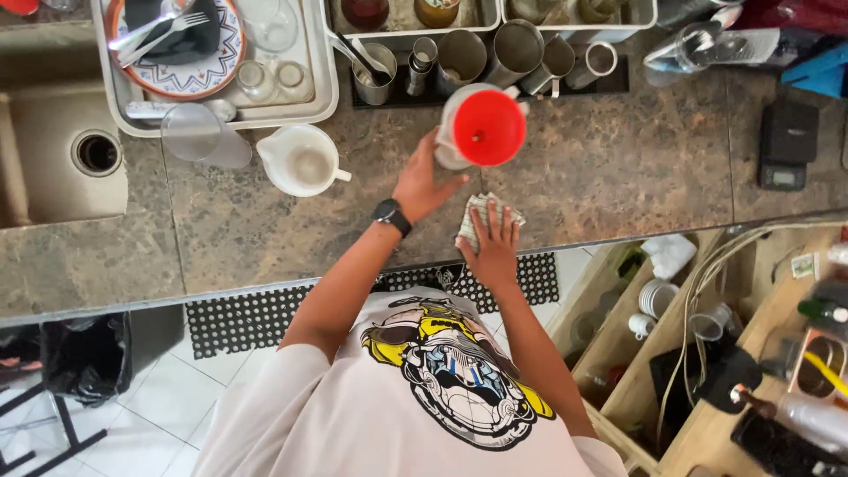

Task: Wiping down a coffee shop counter with a rag.

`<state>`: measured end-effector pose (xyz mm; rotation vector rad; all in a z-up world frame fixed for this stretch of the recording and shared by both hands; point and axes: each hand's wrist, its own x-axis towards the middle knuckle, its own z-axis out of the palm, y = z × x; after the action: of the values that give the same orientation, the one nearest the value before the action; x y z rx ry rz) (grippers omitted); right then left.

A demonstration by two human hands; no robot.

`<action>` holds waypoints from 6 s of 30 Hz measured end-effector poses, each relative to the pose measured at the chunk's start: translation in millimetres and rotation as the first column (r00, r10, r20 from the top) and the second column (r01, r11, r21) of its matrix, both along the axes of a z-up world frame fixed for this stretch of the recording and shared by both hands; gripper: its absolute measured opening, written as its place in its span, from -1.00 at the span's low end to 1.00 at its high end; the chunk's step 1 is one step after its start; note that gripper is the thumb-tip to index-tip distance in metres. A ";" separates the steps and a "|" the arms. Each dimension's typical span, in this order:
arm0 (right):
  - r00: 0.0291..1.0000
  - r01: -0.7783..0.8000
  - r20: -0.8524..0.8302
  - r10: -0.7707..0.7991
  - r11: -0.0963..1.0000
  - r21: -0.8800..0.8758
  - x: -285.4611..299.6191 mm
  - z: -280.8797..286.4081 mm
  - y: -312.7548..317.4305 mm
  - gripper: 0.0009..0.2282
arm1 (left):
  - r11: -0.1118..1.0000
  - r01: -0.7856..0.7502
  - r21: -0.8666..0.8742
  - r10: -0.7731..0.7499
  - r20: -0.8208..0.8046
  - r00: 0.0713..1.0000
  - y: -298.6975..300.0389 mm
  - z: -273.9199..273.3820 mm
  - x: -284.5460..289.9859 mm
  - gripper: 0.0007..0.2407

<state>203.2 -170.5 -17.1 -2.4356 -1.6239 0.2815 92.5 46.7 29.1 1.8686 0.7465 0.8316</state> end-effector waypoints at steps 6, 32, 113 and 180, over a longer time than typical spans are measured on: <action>0.979 0.178 0.102 -0.179 0.984 0.020 2.4 -2.3 -1.2 -0.37 | 0.946 0.324 0.035 -0.323 -0.028 0.946 13.6 2.4 -5.6 -0.22; 0.997 -0.078 -0.001 0.078 0.994 -0.071 -61.4 -3.2 159.8 -0.36 | 0.832 -0.271 0.484 0.395 -0.175 0.902 42.8 12.7 -215.4 -0.66; 0.653 0.606 -0.757 -0.013 0.607 0.513 180.7 -30.0 83.0 -0.07 | 0.875 -0.001 0.485 0.250 -0.449 0.858 -41.1 -56.8 -78.0 -0.49; 0.988 0.127 0.027 -0.151 0.903 0.410 127.5 23.4 17.4 -0.58 | 0.528 0.543 0.653 0.089 -0.679 0.729 99.5 24.7 299.7 -0.41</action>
<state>330.7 -153.0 6.3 -2.2333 -1.3538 -0.1425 392.2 146.2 53.8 3.1698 0.4427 0.2884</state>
